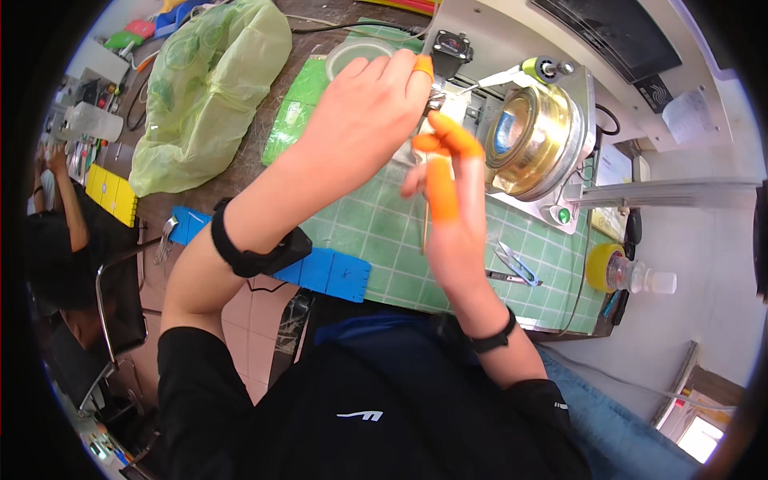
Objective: The worker uses glue and a manual press to assemble small parts, then organizes them onto a blue storage strip.
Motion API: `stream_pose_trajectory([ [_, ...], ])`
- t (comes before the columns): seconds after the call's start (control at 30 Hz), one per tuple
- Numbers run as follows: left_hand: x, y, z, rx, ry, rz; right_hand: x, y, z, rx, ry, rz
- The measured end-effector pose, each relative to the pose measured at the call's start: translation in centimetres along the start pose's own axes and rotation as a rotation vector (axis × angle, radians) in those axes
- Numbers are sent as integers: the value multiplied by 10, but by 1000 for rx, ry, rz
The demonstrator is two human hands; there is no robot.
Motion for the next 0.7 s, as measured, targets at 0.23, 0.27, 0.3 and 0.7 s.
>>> stream_pose_trajectory([
  [0.23,7,2,-2,25,-63,169,-21,42,18,-64,-51,285],
  [0.27,7,3,-3,25,-88,139,-21,42,18,-58,-42,285],
  [0.3,8,3,-3,24,-113,110,-21,42,14,-84,-66,272],
  [0.7,-29,-29,2,546,-51,341,-15,41,11,-221,-57,269],
])
Point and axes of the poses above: each hand's wrist, its own y-axis towards the middle knuckle, its own x-axis out of the palm, z = x × y, the point moved 7 cm from there along y, towards the middle knuckle, and after that the axes turned 13 degrees about -z, right-handed, at the moved point
